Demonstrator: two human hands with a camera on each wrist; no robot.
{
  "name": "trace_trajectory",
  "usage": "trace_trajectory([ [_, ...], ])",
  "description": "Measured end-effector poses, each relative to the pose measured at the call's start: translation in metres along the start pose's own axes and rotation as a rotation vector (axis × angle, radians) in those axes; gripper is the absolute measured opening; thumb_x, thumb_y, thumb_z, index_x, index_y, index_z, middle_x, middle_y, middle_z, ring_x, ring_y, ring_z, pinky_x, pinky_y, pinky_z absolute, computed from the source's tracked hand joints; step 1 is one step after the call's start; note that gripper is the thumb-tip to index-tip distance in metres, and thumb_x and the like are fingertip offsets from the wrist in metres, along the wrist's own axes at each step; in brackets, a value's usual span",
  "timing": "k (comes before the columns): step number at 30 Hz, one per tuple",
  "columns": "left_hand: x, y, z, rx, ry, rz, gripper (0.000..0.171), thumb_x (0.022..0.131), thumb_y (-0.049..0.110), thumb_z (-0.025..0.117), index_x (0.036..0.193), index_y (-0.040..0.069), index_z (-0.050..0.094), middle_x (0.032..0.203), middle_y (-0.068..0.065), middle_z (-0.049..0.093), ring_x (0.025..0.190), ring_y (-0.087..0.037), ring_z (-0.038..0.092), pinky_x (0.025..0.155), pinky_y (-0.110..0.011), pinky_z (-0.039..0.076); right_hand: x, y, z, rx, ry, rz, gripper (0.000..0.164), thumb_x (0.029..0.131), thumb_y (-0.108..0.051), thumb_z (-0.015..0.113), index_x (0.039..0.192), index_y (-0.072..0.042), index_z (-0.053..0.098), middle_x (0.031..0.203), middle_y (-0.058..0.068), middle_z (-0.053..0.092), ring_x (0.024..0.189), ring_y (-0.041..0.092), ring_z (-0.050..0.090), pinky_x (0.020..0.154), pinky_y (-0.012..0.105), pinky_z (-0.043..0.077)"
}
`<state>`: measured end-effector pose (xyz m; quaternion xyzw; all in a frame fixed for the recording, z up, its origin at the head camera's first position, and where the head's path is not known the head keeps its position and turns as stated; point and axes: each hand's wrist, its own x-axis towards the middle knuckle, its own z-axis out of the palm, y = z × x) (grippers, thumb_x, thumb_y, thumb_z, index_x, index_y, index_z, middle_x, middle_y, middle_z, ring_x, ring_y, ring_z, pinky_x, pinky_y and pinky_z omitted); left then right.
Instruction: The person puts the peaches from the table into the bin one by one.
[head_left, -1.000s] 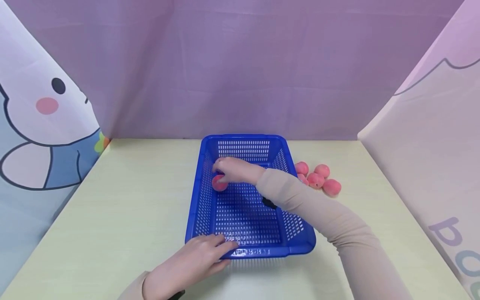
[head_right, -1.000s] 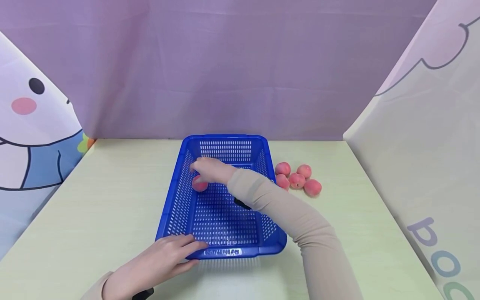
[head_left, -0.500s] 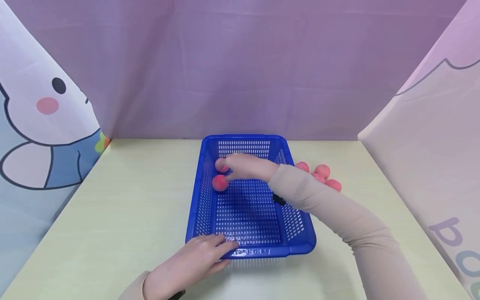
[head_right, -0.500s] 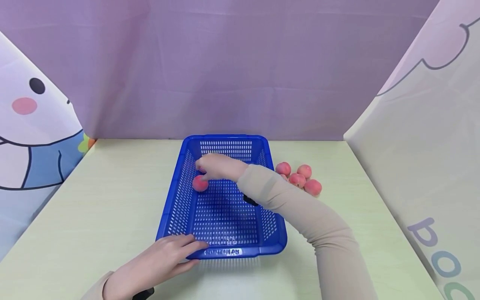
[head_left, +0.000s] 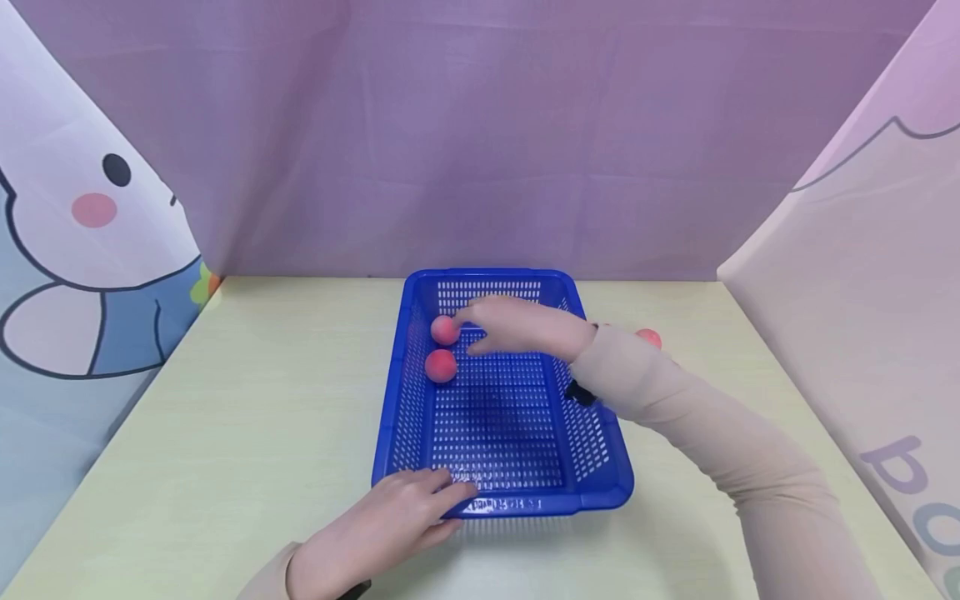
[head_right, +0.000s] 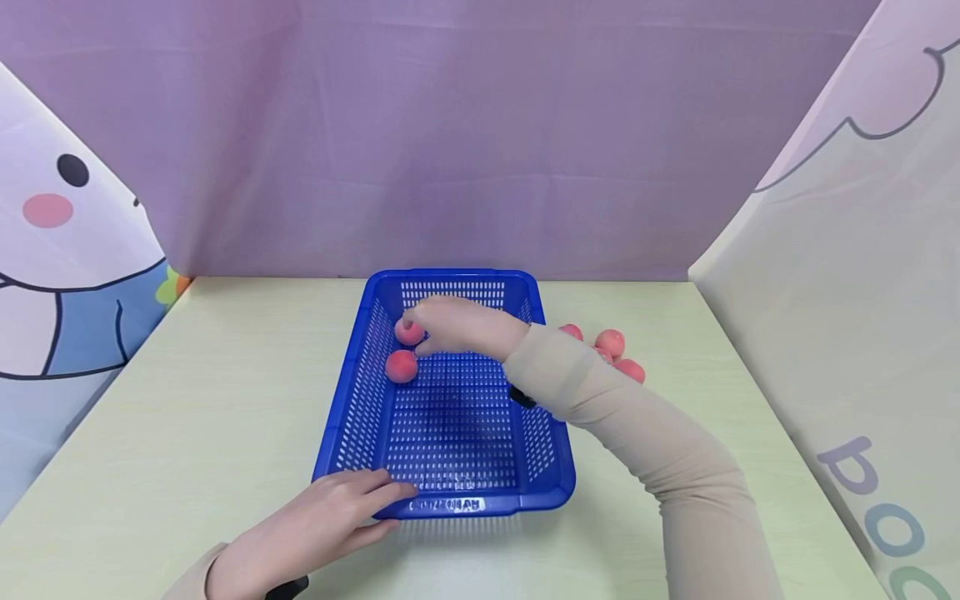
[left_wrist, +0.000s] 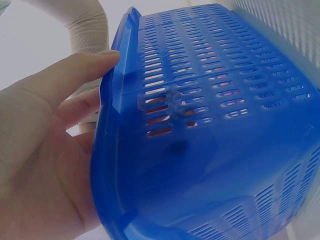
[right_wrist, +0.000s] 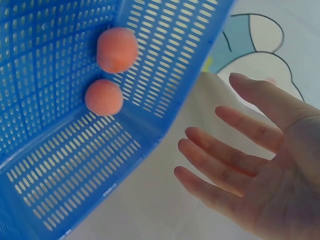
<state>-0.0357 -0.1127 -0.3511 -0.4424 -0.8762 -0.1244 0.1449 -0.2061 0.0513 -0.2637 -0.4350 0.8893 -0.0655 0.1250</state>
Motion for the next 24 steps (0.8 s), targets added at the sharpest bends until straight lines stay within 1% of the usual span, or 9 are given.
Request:
trace_trajectory([
  [6, 0.000, 0.001, 0.000, -0.014, -0.008, -0.004, 0.027, 0.075, 0.023, 0.068, 0.099, 0.014, 0.061, 0.078, 0.005, 0.058, 0.064, -0.005, 0.054, 0.056, -0.018, 0.044, -0.012, 0.006, -0.009, -0.006, 0.028, -0.004, 0.041, 0.082, -0.023, 0.062, 0.118, -0.005, 0.054, 0.117, 0.008, 0.056, 0.112, 0.022, 0.048, 0.095, 0.034, 0.037],
  [16, 0.000, 0.001, 0.000, -0.019, -0.001, -0.001, 0.028, 0.074, 0.022, 0.069, 0.099, 0.014, 0.062, 0.079, 0.005, 0.058, 0.065, -0.005, 0.054, 0.057, -0.018, 0.045, -0.036, 0.018, -0.019, -0.025, 0.083, 0.034, 0.042, 0.082, -0.022, 0.062, 0.118, -0.004, 0.054, 0.119, 0.010, 0.055, 0.112, 0.024, 0.049, 0.092, 0.036, 0.039],
  [18, 0.000, 0.001, -0.001, -0.018, -0.001, -0.002, 0.027, 0.074, 0.022, 0.069, 0.099, 0.014, 0.062, 0.079, 0.005, 0.058, 0.065, -0.005, 0.054, 0.057, -0.018, 0.045, -0.042, 0.021, -0.020, -0.007, 0.091, 0.054, 0.042, 0.082, -0.022, 0.063, 0.119, -0.004, 0.054, 0.119, 0.011, 0.054, 0.113, 0.025, 0.048, 0.092, 0.037, 0.039],
  [24, 0.000, 0.003, -0.003, -0.029, -0.045, -0.018, 0.023, 0.079, 0.024, 0.064, 0.100, 0.014, 0.062, 0.080, 0.004, 0.059, 0.066, -0.005, 0.055, 0.059, -0.018, 0.046, -0.058, 0.032, -0.020, 0.014, 0.126, 0.080, 0.042, 0.081, -0.018, 0.063, 0.118, -0.002, 0.053, 0.117, 0.013, 0.055, 0.111, 0.028, 0.048, 0.090, 0.040, 0.040],
])
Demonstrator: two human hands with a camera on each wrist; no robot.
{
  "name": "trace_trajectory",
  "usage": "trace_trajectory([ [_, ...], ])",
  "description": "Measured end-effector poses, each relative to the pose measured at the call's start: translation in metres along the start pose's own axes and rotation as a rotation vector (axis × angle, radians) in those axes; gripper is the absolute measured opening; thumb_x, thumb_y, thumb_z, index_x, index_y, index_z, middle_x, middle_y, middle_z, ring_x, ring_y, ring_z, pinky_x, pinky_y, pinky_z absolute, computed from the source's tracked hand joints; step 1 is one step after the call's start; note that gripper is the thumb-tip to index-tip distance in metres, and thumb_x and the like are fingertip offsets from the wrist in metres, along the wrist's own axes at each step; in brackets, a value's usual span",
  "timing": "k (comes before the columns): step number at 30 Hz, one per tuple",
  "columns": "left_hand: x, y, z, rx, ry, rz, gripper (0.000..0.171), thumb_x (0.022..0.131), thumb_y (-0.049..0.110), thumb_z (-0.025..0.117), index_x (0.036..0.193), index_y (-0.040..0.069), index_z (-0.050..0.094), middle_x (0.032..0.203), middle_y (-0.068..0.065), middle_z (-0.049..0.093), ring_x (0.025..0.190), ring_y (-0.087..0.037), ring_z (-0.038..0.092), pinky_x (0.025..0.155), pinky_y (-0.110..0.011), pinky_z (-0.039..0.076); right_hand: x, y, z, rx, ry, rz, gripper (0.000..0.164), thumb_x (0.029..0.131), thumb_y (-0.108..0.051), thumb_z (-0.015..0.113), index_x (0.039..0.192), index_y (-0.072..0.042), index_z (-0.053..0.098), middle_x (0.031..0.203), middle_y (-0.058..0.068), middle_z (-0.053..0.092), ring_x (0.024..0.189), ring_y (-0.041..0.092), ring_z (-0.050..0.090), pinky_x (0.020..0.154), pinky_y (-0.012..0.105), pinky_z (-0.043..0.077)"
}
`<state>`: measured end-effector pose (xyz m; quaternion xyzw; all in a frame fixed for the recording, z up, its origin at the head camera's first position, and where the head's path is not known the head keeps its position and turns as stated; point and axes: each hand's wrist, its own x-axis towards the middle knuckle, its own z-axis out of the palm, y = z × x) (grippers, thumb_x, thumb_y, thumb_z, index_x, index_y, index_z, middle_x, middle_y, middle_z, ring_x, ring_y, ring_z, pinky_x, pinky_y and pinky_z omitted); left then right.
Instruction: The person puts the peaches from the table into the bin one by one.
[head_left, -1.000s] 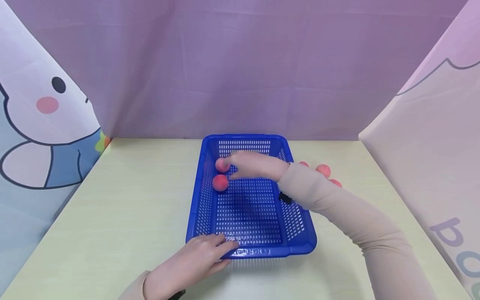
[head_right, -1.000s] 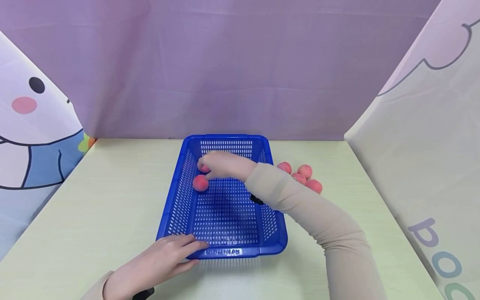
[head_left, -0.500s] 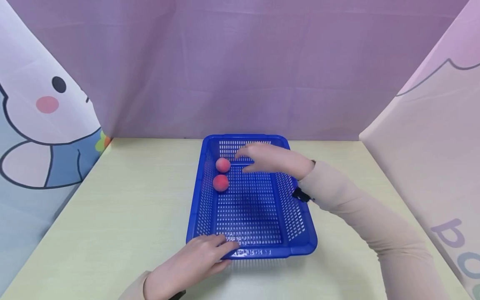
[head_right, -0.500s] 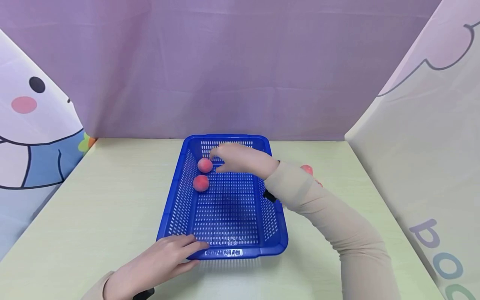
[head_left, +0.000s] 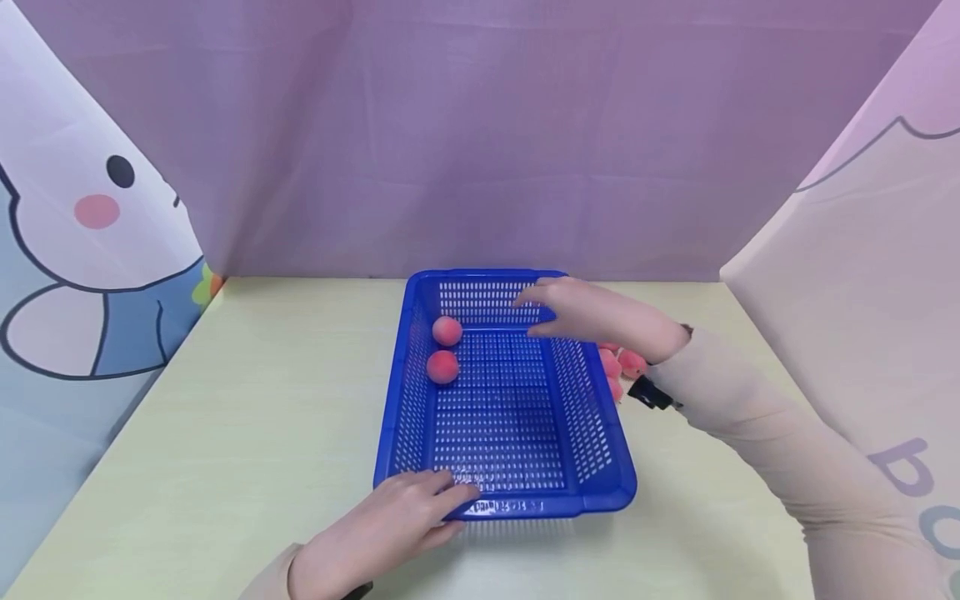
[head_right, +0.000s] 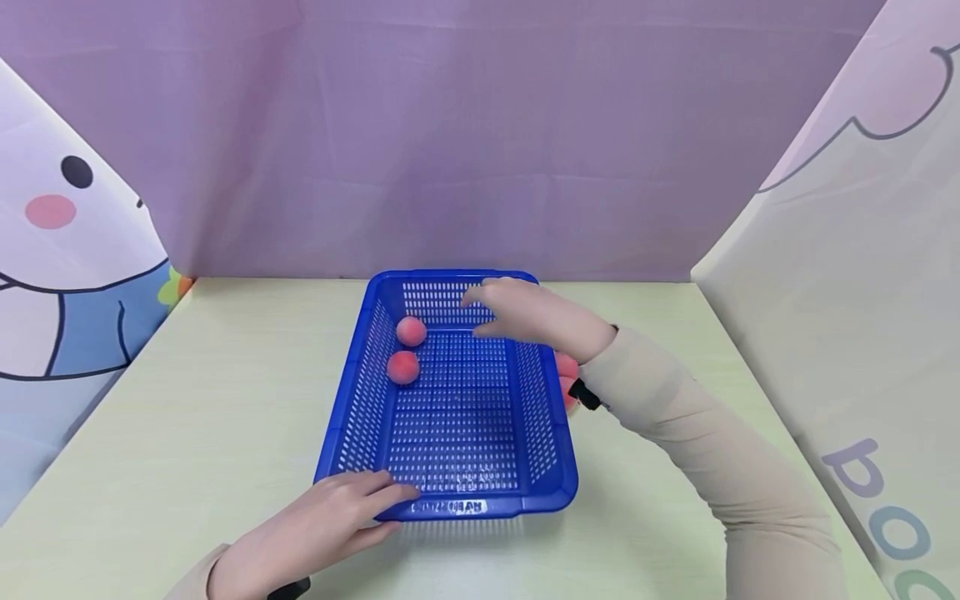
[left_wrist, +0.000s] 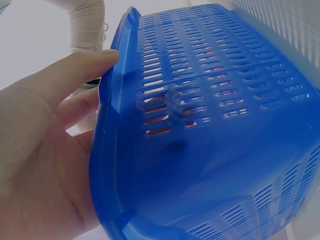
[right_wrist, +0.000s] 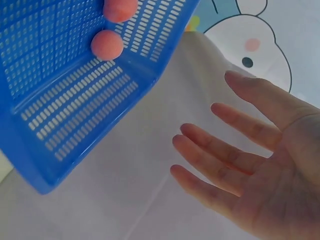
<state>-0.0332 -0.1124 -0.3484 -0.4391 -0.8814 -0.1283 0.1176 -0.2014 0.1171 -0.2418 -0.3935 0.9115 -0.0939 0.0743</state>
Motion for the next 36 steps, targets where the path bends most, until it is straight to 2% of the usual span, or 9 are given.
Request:
trace_trajectory([
  [8, 0.000, 0.001, 0.000, 0.011, 0.003, -0.005, 0.024, 0.078, 0.024, 0.065, 0.099, 0.015, 0.062, 0.080, 0.005, 0.059, 0.067, -0.006, 0.055, 0.059, -0.019, 0.046, -0.018, 0.016, -0.003, 0.016, 0.071, 0.009, 0.041, 0.079, -0.012, 0.066, 0.115, 0.001, 0.055, 0.111, 0.016, 0.057, 0.103, 0.030, 0.053, 0.084, 0.040, 0.045],
  [19, 0.000, 0.000, 0.003, 0.016, 0.034, 0.010, 0.026, 0.075, 0.023, 0.067, 0.099, 0.015, 0.062, 0.079, 0.005, 0.058, 0.065, -0.005, 0.054, 0.058, -0.019, 0.045, -0.043, 0.049, 0.004, 0.016, 0.192, 0.024, 0.034, 0.076, -0.005, 0.066, 0.108, 0.004, 0.058, 0.106, 0.018, 0.059, 0.102, 0.033, 0.052, 0.085, 0.044, 0.042],
  [25, 0.000, 0.000, 0.003, 0.021, 0.020, 0.006, 0.025, 0.077, 0.025, 0.066, 0.100, 0.015, 0.061, 0.080, 0.005, 0.058, 0.066, -0.005, 0.055, 0.059, -0.019, 0.046, -0.058, 0.063, 0.008, 0.032, 0.195, 0.093, 0.035, 0.076, -0.004, 0.065, 0.108, 0.006, 0.057, 0.103, 0.020, 0.058, 0.098, 0.035, 0.053, 0.083, 0.046, 0.042],
  [36, -0.001, 0.000, 0.004, 0.023, 0.045, 0.010, 0.027, 0.074, 0.023, 0.069, 0.099, 0.015, 0.061, 0.079, 0.005, 0.058, 0.065, -0.006, 0.055, 0.058, -0.019, 0.045, -0.076, 0.088, 0.023, 0.042, 0.200, 0.168, 0.032, 0.075, -0.002, 0.065, 0.106, 0.006, 0.057, 0.098, 0.022, 0.057, 0.093, 0.037, 0.053, 0.080, 0.048, 0.043],
])
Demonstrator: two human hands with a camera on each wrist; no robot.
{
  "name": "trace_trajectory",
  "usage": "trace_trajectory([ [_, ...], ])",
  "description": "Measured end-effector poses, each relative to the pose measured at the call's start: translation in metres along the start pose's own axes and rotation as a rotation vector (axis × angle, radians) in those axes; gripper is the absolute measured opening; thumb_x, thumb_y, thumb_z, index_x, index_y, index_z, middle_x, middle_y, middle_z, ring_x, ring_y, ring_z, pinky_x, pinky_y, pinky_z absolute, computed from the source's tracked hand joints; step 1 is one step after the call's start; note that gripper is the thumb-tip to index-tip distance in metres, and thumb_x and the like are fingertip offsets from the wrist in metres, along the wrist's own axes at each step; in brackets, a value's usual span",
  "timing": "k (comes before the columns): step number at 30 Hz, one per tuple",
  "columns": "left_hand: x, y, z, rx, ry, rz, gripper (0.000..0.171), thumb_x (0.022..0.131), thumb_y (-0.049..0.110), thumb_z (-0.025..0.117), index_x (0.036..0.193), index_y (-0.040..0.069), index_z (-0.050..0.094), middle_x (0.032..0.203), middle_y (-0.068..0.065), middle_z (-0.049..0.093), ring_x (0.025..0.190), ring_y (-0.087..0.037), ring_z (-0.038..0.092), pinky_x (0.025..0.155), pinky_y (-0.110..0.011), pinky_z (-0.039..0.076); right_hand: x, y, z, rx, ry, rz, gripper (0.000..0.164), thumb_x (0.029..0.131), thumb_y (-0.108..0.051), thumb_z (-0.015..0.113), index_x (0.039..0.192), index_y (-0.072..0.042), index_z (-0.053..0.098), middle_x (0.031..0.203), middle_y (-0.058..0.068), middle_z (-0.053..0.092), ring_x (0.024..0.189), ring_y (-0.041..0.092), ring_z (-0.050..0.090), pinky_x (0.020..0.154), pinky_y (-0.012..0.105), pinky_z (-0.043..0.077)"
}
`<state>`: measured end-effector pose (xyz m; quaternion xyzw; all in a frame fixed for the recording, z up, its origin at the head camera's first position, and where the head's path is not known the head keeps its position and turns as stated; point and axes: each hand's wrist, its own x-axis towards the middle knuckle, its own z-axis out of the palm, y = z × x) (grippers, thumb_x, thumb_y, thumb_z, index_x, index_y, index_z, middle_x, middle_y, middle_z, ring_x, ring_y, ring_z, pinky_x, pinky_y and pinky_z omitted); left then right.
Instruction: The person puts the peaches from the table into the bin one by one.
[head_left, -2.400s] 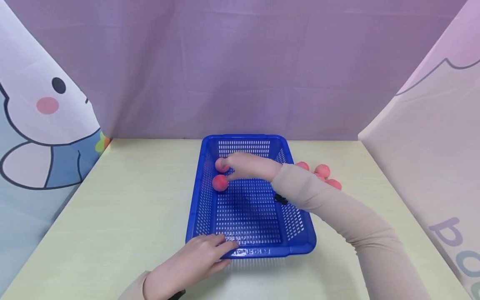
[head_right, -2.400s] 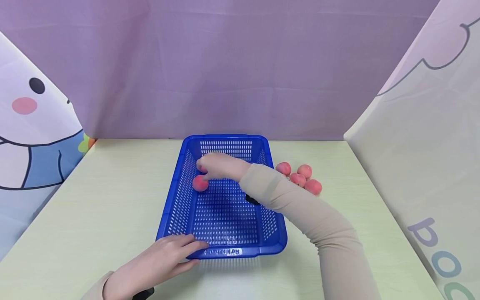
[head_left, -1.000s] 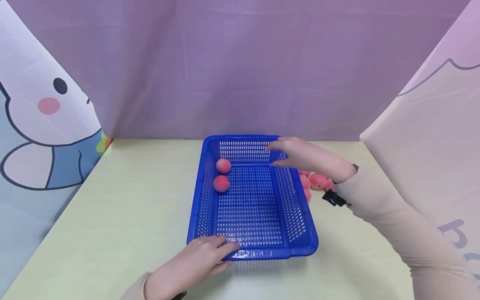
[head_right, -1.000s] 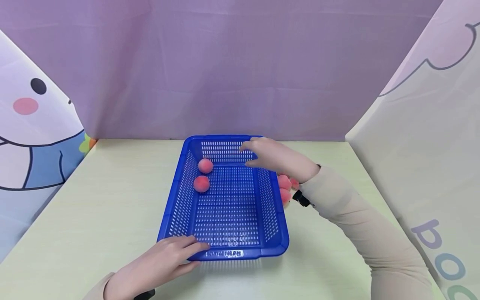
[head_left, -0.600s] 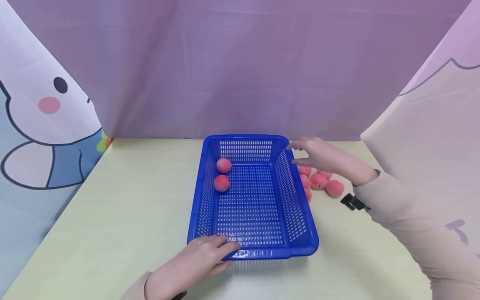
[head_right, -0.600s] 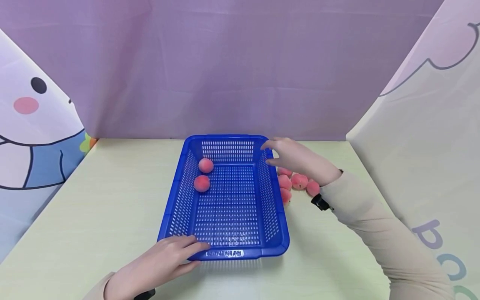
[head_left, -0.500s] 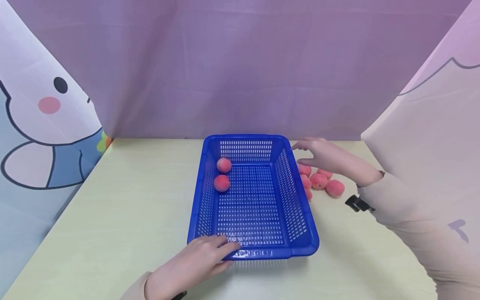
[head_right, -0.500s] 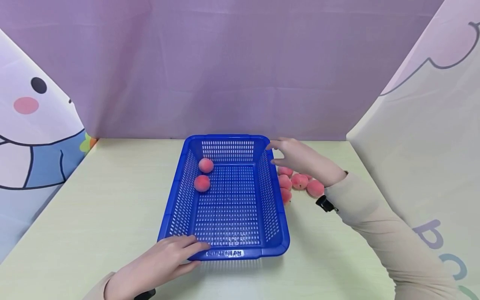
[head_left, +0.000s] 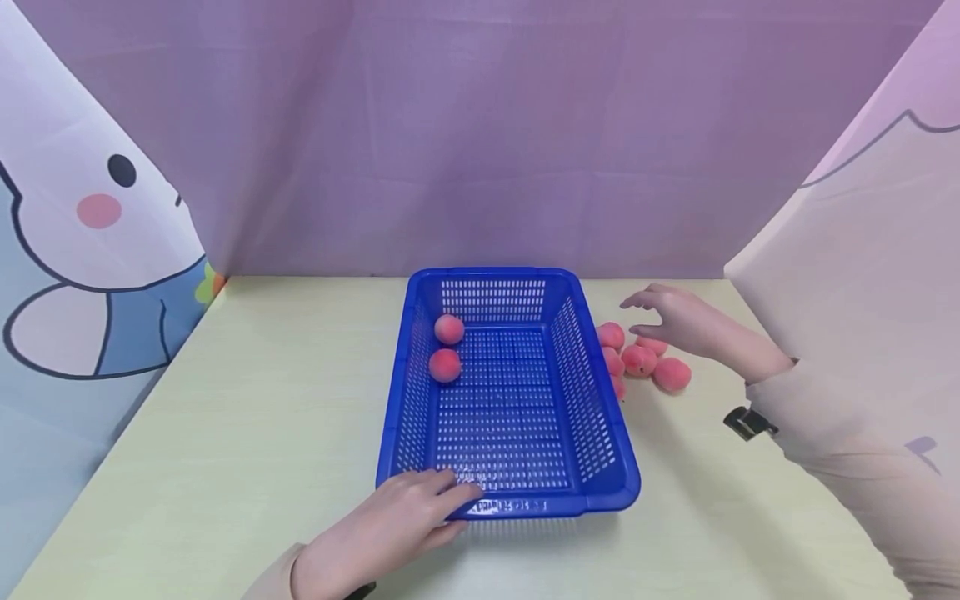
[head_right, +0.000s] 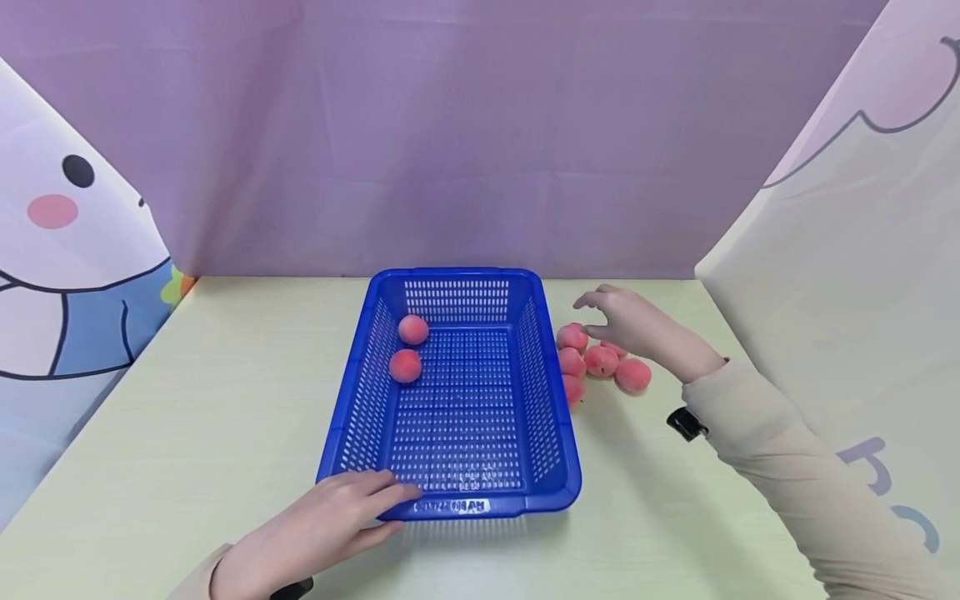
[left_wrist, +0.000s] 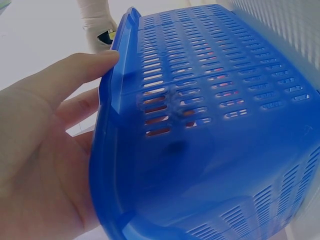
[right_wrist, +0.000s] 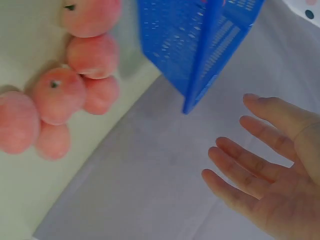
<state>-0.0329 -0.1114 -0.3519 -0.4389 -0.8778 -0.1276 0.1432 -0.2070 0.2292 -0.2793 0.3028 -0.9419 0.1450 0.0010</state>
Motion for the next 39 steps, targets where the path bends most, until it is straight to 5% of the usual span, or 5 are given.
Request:
trace_trajectory([
  [20, 0.000, 0.000, -0.001, 0.003, -0.014, -0.008, 0.026, 0.076, 0.024, 0.066, 0.100, 0.015, 0.061, 0.080, 0.004, 0.059, 0.066, -0.006, 0.055, 0.057, -0.019, 0.045, -0.024, 0.045, 0.037, 0.084, -0.040, 0.143, 0.033, 0.076, -0.002, 0.063, 0.106, 0.008, 0.057, 0.100, 0.025, 0.057, 0.094, 0.041, 0.051, 0.080, 0.052, 0.041],
  [30, 0.000, 0.000, 0.000, 0.015, -0.024, -0.008, 0.028, 0.075, 0.025, 0.067, 0.100, 0.014, 0.061, 0.080, 0.004, 0.059, 0.066, -0.007, 0.055, 0.057, -0.020, 0.046, -0.031, 0.064, 0.053, 0.022, 0.011, 0.075, 0.033, 0.071, -0.002, 0.068, 0.099, 0.012, 0.058, 0.086, 0.023, 0.059, 0.080, 0.038, 0.055, 0.072, 0.048, 0.045],
  [39, 0.001, 0.000, 0.001, 0.021, -0.025, -0.001, 0.028, 0.075, 0.025, 0.067, 0.100, 0.015, 0.061, 0.080, 0.004, 0.058, 0.065, -0.006, 0.054, 0.056, -0.019, 0.045, -0.038, 0.073, 0.063, 0.040, -0.019, 0.126, 0.034, 0.072, -0.004, 0.067, 0.101, 0.011, 0.057, 0.084, 0.023, 0.057, 0.082, 0.041, 0.054, 0.072, 0.049, 0.044],
])
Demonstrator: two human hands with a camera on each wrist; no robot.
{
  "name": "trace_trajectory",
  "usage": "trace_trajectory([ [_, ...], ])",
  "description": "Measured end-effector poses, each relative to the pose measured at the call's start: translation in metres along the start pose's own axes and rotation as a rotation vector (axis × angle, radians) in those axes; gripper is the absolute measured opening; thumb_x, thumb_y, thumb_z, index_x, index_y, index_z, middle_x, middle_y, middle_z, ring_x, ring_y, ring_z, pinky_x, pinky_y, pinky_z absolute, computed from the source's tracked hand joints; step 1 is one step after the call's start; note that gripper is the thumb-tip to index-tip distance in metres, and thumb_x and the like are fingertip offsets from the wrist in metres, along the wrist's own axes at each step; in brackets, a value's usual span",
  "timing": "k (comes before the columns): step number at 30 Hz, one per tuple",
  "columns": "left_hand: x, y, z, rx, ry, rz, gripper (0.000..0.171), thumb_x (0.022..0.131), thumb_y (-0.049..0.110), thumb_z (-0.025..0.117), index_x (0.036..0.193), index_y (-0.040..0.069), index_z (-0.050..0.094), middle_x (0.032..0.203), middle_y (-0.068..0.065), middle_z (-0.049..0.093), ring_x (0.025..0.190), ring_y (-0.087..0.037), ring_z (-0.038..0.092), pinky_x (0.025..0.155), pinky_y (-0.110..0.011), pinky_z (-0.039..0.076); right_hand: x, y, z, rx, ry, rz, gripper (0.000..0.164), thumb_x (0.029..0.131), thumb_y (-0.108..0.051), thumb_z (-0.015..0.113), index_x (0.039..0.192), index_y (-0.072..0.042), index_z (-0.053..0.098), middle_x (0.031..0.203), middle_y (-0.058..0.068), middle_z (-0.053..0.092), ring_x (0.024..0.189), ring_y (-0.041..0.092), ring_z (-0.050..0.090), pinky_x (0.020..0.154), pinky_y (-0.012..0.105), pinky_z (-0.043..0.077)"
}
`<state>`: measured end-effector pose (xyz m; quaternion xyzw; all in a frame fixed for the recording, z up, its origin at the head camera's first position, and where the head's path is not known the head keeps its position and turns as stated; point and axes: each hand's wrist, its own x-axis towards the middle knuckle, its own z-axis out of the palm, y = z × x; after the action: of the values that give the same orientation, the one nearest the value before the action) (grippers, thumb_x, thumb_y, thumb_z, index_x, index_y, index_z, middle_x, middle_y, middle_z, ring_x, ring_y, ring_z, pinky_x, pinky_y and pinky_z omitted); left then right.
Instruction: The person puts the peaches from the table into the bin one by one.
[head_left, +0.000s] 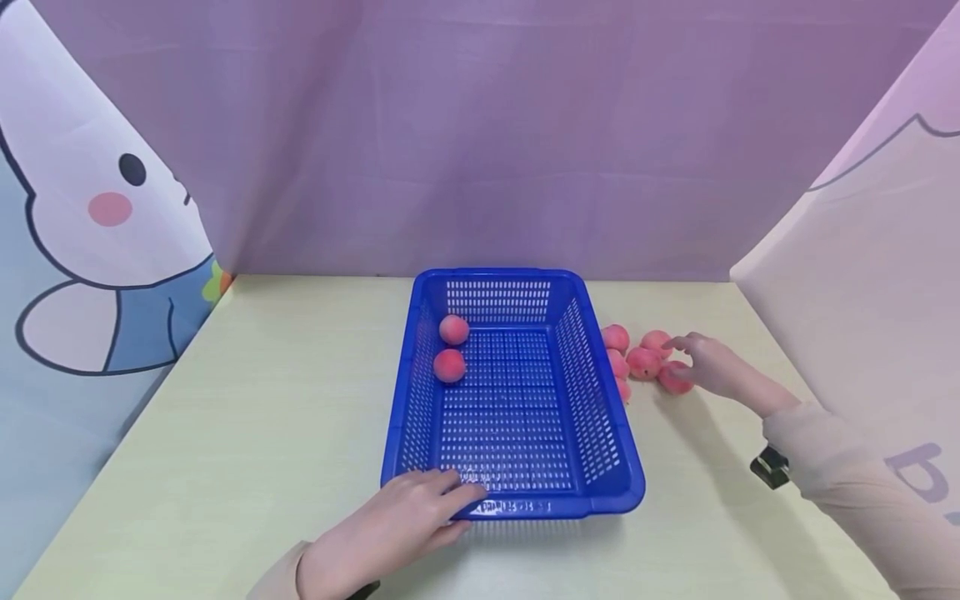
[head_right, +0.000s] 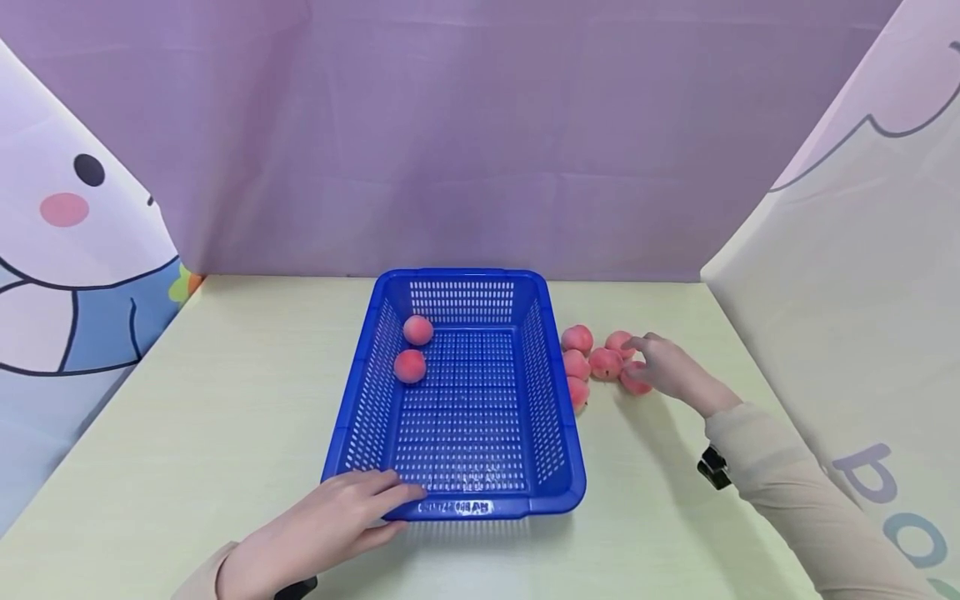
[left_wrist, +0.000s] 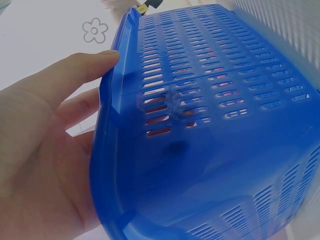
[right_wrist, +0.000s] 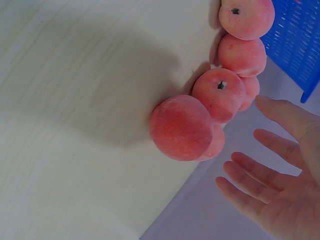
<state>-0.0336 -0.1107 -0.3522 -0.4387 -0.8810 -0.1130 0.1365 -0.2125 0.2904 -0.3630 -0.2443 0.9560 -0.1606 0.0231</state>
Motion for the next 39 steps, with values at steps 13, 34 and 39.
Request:
trace_trajectory([
  [13, 0.001, 0.001, -0.003, -0.023, -0.072, -0.039, 0.025, 0.080, 0.026, 0.063, 0.102, 0.015, 0.061, 0.083, 0.004, 0.060, 0.069, -0.007, 0.056, 0.061, -0.021, 0.047, 0.000, 0.007, 0.010, 0.036, -0.036, 0.054, 0.033, 0.075, -0.008, 0.066, 0.102, 0.009, 0.058, 0.083, 0.019, 0.056, 0.073, 0.029, 0.051, 0.065, 0.039, 0.042],
  [34, 0.001, 0.000, -0.001, -0.006, -0.024, -0.017, 0.026, 0.077, 0.025, 0.065, 0.101, 0.015, 0.061, 0.080, 0.005, 0.059, 0.067, -0.006, 0.055, 0.058, -0.019, 0.045, -0.002, 0.024, 0.030, 0.001, 0.052, -0.027, 0.034, 0.068, -0.007, 0.071, 0.095, 0.010, 0.060, 0.073, 0.012, 0.055, 0.070, 0.026, 0.048, 0.061, 0.037, 0.043],
  [39, 0.001, 0.000, -0.001, -0.001, -0.008, -0.009, 0.028, 0.075, 0.024, 0.067, 0.101, 0.015, 0.061, 0.080, 0.005, 0.058, 0.066, -0.006, 0.055, 0.058, -0.019, 0.045, -0.002, 0.025, 0.032, -0.002, 0.070, -0.023, 0.031, 0.068, -0.007, 0.072, 0.092, 0.007, 0.060, 0.071, 0.011, 0.053, 0.068, 0.024, 0.048, 0.059, 0.036, 0.042],
])
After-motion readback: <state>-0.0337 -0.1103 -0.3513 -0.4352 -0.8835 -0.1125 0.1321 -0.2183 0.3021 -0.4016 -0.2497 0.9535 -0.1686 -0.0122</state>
